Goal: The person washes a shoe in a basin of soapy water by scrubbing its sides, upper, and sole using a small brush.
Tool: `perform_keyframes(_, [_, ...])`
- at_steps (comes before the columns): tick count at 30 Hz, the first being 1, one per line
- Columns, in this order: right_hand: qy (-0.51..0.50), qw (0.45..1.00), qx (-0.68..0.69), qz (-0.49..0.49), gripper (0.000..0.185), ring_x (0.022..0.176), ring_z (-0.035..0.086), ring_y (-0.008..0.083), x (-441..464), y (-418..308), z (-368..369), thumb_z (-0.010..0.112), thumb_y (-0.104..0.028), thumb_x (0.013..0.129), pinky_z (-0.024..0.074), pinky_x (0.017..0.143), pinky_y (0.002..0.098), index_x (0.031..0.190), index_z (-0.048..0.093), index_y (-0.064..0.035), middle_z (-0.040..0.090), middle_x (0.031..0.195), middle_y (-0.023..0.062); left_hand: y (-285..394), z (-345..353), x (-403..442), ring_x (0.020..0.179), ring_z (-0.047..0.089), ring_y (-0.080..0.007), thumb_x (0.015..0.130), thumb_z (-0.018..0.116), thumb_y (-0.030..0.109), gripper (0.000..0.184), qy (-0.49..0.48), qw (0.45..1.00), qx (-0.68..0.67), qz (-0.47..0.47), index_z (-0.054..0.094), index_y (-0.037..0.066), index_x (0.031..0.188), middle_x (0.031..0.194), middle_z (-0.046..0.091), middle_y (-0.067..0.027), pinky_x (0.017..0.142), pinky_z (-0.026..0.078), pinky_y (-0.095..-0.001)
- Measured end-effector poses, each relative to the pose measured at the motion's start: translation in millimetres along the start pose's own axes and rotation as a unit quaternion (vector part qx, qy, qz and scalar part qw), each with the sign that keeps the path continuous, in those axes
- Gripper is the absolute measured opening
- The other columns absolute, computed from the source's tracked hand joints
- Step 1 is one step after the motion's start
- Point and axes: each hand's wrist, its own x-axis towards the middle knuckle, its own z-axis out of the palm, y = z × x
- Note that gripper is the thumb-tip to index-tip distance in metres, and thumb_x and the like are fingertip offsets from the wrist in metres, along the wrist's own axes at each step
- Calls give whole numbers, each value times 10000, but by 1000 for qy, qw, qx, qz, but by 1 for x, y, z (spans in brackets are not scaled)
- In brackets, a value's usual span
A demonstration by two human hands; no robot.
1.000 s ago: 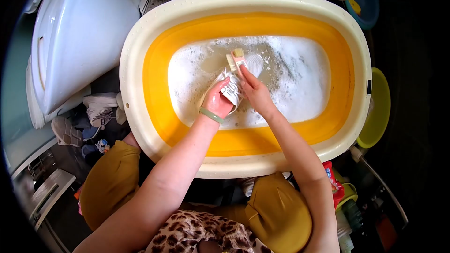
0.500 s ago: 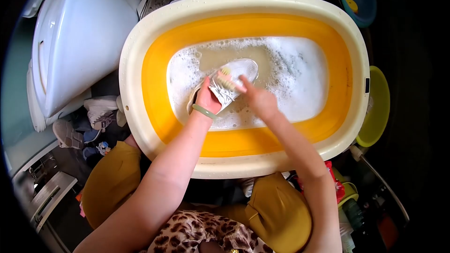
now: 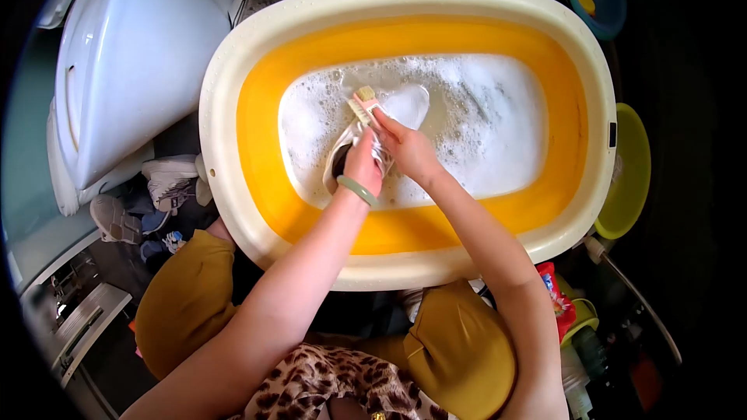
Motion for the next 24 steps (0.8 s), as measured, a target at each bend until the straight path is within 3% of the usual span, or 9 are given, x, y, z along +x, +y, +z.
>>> perform_keyframes(3, [-20,998,-1,-57,391,659,611,349,-34,13,-7,496,-253,908,482,623,413,1299,482,-262,628,755,188,7,-24,26,1139,498,-240,996,245,377,466,-13,990,-120,-78,414,68,1302,1251,508,-111,986,402,-370])
perform_keyframes(7, [-85,980,-165,-69,452,655,619,335,-82,20,-24,505,-205,883,492,609,412,1325,446,-280,621,722,183,22,-13,18,1149,492,-256,997,246,373,463,33,992,-78,-91,412,67,1301,1270,499,-113,998,397,-390])
perform_keyframes(10, [-86,957,-271,-52,421,657,614,359,-27,-6,-20,487,-225,896,493,594,435,1308,462,-306,635,796,181,18,-16,22,1147,493,-256,998,247,372,457,25,995,-50,-85,409,73,1304,1277,496,-108,998,397,-393])
perform_keyframes(13, [-29,969,-236,-66,398,598,598,366,23,-18,-3,472,-235,899,480,543,439,1290,474,-308,628,744,180,29,-5,14,1153,490,-263,997,249,371,448,21,993,-55,-100,410,95,1311,1286,492,-97,1003,392,-398])
perform_keyframes(16, [-8,970,-229,-76,410,588,596,362,7,-14,-1,483,-237,897,479,543,443,1298,468,-318,620,730,187,24,-26,31,1115,522,-280,990,235,411,485,-26,987,-102,-121,437,76,1276,1259,514,-101,971,422,-428])
perform_keyframes(19, [-39,977,-192,-90,471,559,593,341,-62,18,-3,491,-195,874,465,515,426,1327,436,-309,616,693,158,29,-11,18,1094,534,-286,986,248,422,492,20,978,-150,-144,448,62,1257,1225,532,-105,951,439,-436])
perform_keyframes(21, [-66,977,-168,-117,520,535,591,324,-74,33,-9,491,-154,853,456,492,413,1344,412,-306,615,659,127,18,-16,16,1108,523,-279,982,303,403,477,21,985,-145,-97,452,33,1244,1205,539,-124,968,419,-425])
perform_keyframes(23, [-103,950,-276,-105,559,523,589,319,-59,29,-20,492,-146,836,459,484,404,1363,384,-299,612,651,123,13,-19,22,1105,526,-261,985,317,383,453,42,988,-112,-94,457,40,1244,1211,543,-113,969,420,-405])
perform_keyframes(24, [-107,947,-285,-105,434,590,604,332,-32,18,-23,440,-216,912,467,515,409,1338,428,-296,610,708,171,12,-21,25,1106,527,-250,990,313,360,430,28,991,-96,-88,454,50,1251,1233,535,-104,971,419,-393])
